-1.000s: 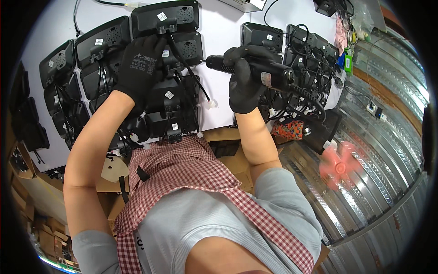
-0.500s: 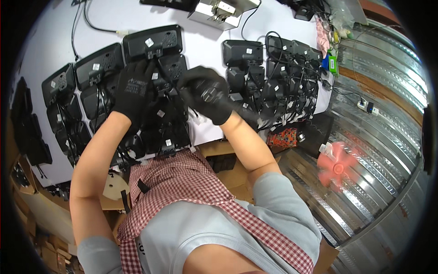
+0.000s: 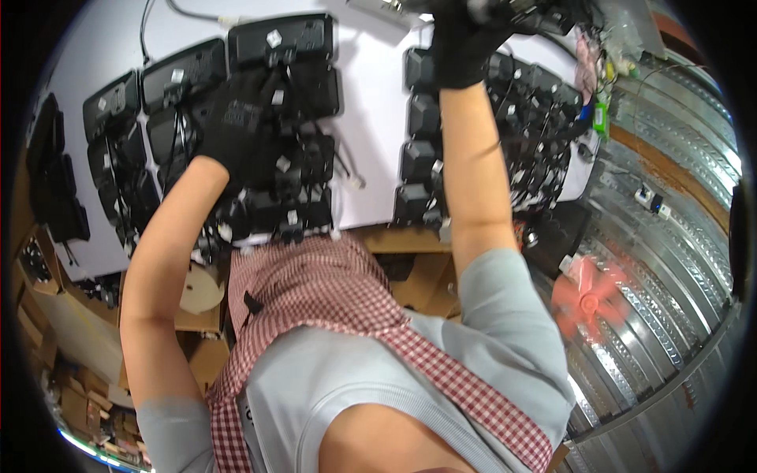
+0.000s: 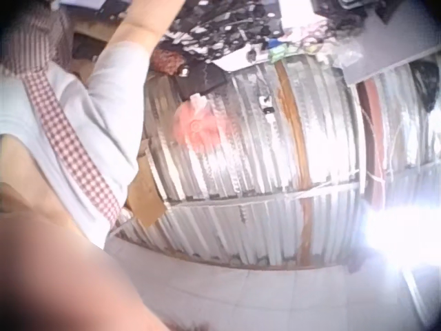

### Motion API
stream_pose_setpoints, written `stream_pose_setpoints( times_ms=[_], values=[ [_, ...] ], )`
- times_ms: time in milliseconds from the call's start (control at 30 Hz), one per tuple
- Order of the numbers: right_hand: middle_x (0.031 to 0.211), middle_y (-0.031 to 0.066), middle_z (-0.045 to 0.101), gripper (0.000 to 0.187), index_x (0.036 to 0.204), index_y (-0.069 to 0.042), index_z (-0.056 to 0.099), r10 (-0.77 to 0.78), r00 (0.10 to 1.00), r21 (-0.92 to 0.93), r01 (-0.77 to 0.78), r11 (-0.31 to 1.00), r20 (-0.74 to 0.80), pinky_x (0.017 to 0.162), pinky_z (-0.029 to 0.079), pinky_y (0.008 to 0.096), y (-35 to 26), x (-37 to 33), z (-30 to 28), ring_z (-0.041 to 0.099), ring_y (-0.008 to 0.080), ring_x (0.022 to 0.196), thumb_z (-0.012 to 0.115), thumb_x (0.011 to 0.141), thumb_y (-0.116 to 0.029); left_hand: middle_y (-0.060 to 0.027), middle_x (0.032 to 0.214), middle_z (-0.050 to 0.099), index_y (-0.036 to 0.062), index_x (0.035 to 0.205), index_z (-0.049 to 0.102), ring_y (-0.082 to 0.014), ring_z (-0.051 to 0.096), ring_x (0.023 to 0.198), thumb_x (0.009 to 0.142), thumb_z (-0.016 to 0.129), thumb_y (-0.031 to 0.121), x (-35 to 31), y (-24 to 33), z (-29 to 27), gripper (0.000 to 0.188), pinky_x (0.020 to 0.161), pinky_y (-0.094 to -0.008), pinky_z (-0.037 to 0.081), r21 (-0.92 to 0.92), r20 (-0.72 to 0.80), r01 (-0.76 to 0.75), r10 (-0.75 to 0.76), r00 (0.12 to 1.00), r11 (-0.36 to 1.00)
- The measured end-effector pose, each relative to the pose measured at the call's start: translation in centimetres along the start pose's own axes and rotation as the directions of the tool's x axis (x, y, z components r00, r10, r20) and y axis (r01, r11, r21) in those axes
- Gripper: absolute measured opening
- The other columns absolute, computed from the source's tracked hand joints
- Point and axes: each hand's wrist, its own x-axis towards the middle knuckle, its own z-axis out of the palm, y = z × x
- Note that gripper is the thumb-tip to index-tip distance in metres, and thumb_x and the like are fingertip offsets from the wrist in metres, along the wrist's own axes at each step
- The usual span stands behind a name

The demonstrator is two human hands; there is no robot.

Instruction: The person secures components inside several black plastic mirror housings using an electric screwdriver.

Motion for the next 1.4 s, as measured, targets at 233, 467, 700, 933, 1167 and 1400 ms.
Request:
stream_pose_setpoints(
  times_ms=[233,467,700,933,1167,1400],
  values=[
    [0.089,0.0087,0.065,0.021,0.116,-0.006,0.054,-0.042,0.999,-0.537,0.019,0.844,-0.031,0.085,0.054,0.0441,-5.2,-9.5,1.8,0.062,0.0225,0.078,0.058,0.095,-0.011,-0.0056,0.126,0.060,0.0132,0.115,0.066,-0.0303,0.054,0.121,0.078,0.067,0.013,-3.4,2.5,-0.4,0.037,0.100,-0.0431,0.045,-0.113,-0.025,-0.197,0.196,0.980,0.974],
    [0.090,0.0083,0.061,0.026,0.118,-0.009,0.054,-0.009,0.993,-0.412,-0.041,0.910,-0.118,0.084,0.051,0.0447,-4.8,-18.5,6.6,0.058,0.0225,0.079,0.062,0.093,-0.010,-0.0067,0.127,0.058,0.0142,0.122,0.064,-0.0258,0.055,0.119,0.082,0.063,0.014,-1.0,5.2,1.6,0.040,0.098,-0.0405,0.046,0.107,-0.046,-0.284,0.290,0.956,0.953],
    [0.090,0.0125,0.064,0.030,0.120,-0.005,0.048,-0.067,0.987,-0.607,-0.036,0.794,-0.146,0.081,0.054,0.0402,-1.7,-20.1,7.1,0.063,0.0227,0.081,0.056,0.092,-0.001,-0.0079,0.116,0.063,0.0136,0.123,0.064,-0.0278,0.060,0.108,0.079,0.065,0.012,-0.8,5.6,-0.5,0.044,0.090,-0.0414,0.048,0.109,-0.027,-0.245,0.249,0.968,0.963],
    [0.084,0.0103,0.067,0.028,0.108,0.000,0.054,-0.017,0.975,-0.586,-0.120,0.801,-0.223,0.069,0.057,0.0325,0.7,-20.4,5.4,0.066,0.0172,0.076,0.061,0.083,0.009,-0.0110,0.121,0.063,0.0076,0.120,0.063,-0.0310,0.061,0.108,0.082,0.069,0.022,-6.0,2.2,-1.3,0.041,0.090,-0.0429,0.049,-0.052,0.102,-0.019,0.024,0.995,0.998],
    [0.082,0.0043,0.068,0.025,0.086,-0.010,0.064,-0.009,0.995,-0.774,-0.072,0.629,-0.101,0.072,0.054,0.0302,2.5,-20.5,5.5,0.068,0.0205,0.075,0.072,0.066,0.003,-0.0115,0.134,0.054,0.0053,0.137,0.052,-0.0293,0.052,0.123,0.074,0.076,0.034,-7.5,0.7,0.0,0.073,0.103,-0.0427,0.042,0.051,0.233,-0.047,0.034,0.972,0.998],
    [0.084,0.0036,0.069,0.022,0.083,-0.011,0.066,0.080,0.989,-0.826,-0.145,0.545,-0.121,0.074,0.056,0.0303,1.1,-20.4,6.0,0.069,0.0179,0.078,0.074,0.066,0.002,-0.0165,0.128,0.055,0.0024,0.139,0.050,-0.0359,0.053,0.119,0.071,0.077,0.030,-6.5,1.8,-0.8,0.078,0.106,-0.0451,0.040,0.036,0.215,-0.018,0.010,0.977,0.999]
  ],
)
